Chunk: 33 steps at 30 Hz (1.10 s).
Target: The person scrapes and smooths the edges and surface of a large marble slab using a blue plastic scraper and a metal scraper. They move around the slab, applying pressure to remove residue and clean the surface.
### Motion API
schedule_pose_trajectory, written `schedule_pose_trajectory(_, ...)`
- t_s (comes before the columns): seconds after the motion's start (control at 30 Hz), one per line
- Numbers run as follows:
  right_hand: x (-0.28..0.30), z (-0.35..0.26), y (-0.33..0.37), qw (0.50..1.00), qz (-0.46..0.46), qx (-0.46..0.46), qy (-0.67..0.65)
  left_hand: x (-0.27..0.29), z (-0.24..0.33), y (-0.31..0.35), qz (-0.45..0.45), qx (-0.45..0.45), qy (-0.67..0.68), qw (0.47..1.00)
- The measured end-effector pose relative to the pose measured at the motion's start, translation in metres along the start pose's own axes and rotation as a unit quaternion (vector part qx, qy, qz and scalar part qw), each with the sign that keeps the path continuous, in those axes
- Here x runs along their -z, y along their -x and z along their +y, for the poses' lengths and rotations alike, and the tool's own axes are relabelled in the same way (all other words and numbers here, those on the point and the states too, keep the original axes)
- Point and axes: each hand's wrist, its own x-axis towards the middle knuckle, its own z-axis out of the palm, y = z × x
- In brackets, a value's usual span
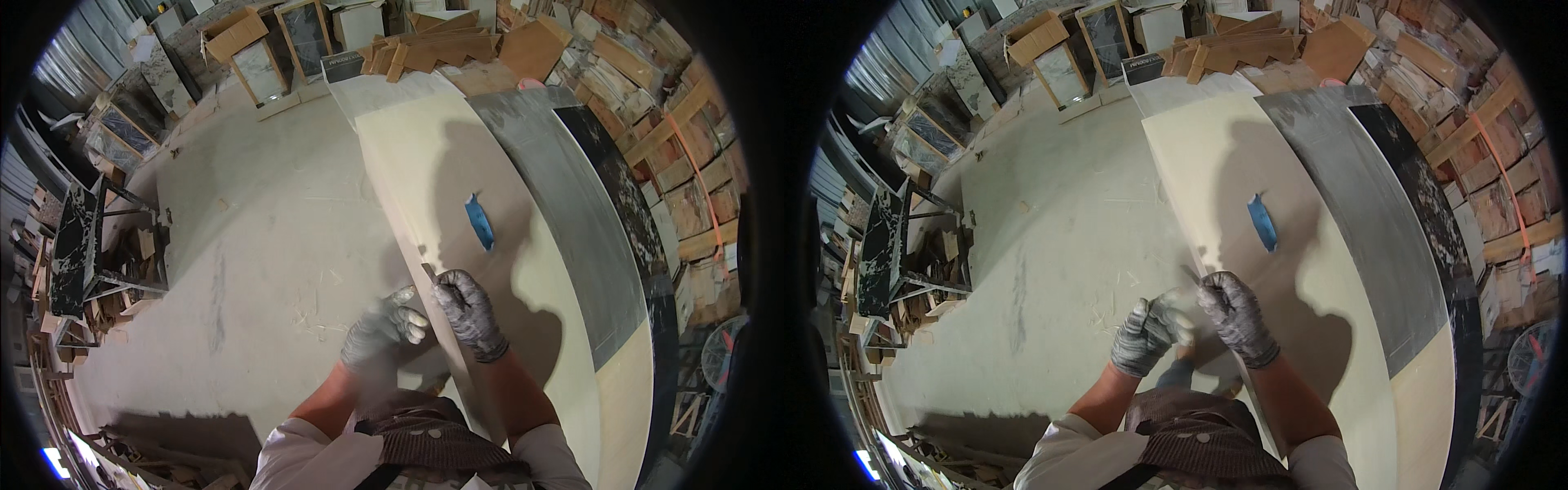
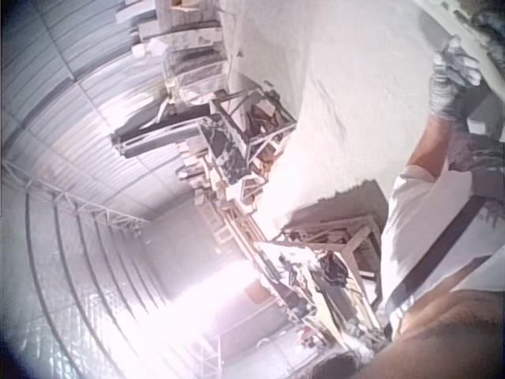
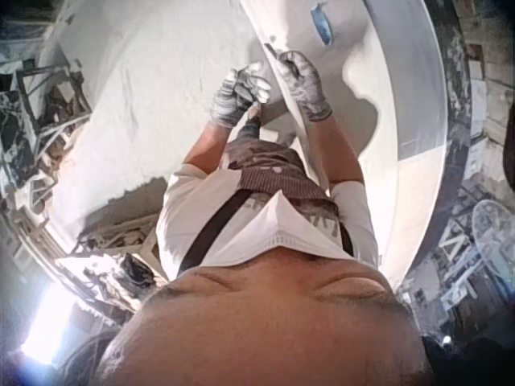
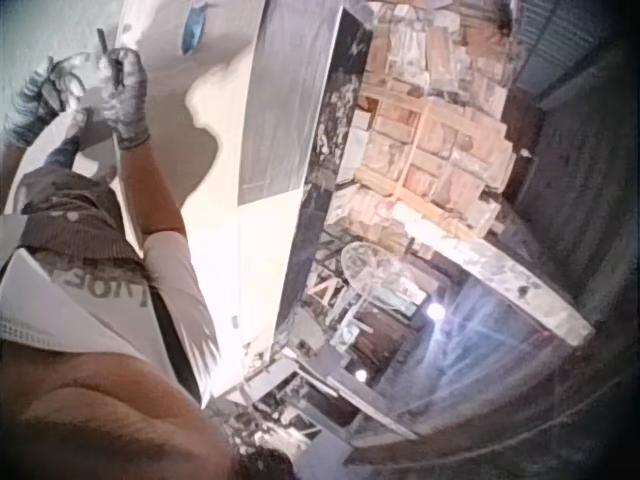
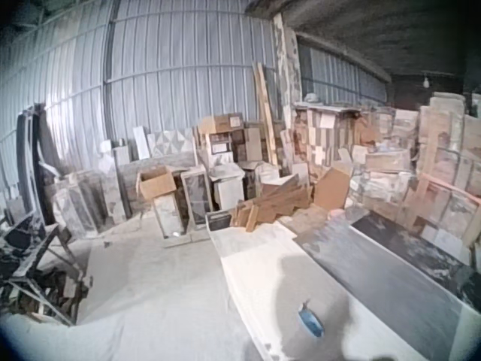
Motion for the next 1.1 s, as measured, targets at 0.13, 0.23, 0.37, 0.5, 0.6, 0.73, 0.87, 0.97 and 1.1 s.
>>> schedule_pose_trajectory(0.13, -0.031, 0.017, -0.050, 0.992, 0.065, 0.049, 0.091, -0.001, 0.018, -0.025, 0.047, 0.065, -0.188, 0.979)
schedule_pose_trajectory(0.23, -0.042, 0.018, -0.072, 0.979, 0.075, 0.052, 0.182, -0.010, 0.005, -0.035, 0.097, 0.029, -0.178, 0.979)
schedule_pose_trajectory(0.37, -0.050, 0.028, -0.084, 0.944, 0.076, 0.131, 0.292, 0.022, 0.002, -0.034, 0.107, 0.039, -0.283, 0.952)
schedule_pose_trajectory(0.5, -0.045, 0.037, -0.090, 0.953, 0.071, 0.098, 0.279, 0.034, -0.002, -0.041, 0.102, 0.047, -0.350, 0.930)
schedule_pose_trajectory(0.6, -0.041, 0.038, -0.096, 0.967, 0.081, 0.054, 0.237, 0.034, -0.003, -0.046, 0.096, 0.066, -0.356, 0.927)
schedule_pose_trajectory(0.73, -0.035, 0.044, -0.106, 0.967, 0.103, 0.005, 0.233, 0.012, 0.008, -0.055, 0.099, 0.051, -0.298, 0.948)
schedule_pose_trajectory(0.87, -0.022, 0.051, -0.122, 0.951, 0.155, 0.036, 0.266, 0.008, 0.008, -0.046, 0.120, 0.023, -0.318, 0.940)
schedule_pose_trajectory(0.97, -0.011, 0.046, -0.133, 0.946, 0.166, 0.055, 0.273, 0.011, 0.000, -0.031, 0.190, -0.005, -0.232, 0.954)
schedule_pose_trajectory(1.1, -0.027, 0.021, -0.124, 0.970, 0.062, -0.017, 0.232, 0.017, 0.004, -0.036, 0.292, -0.047, -0.201, 0.934)
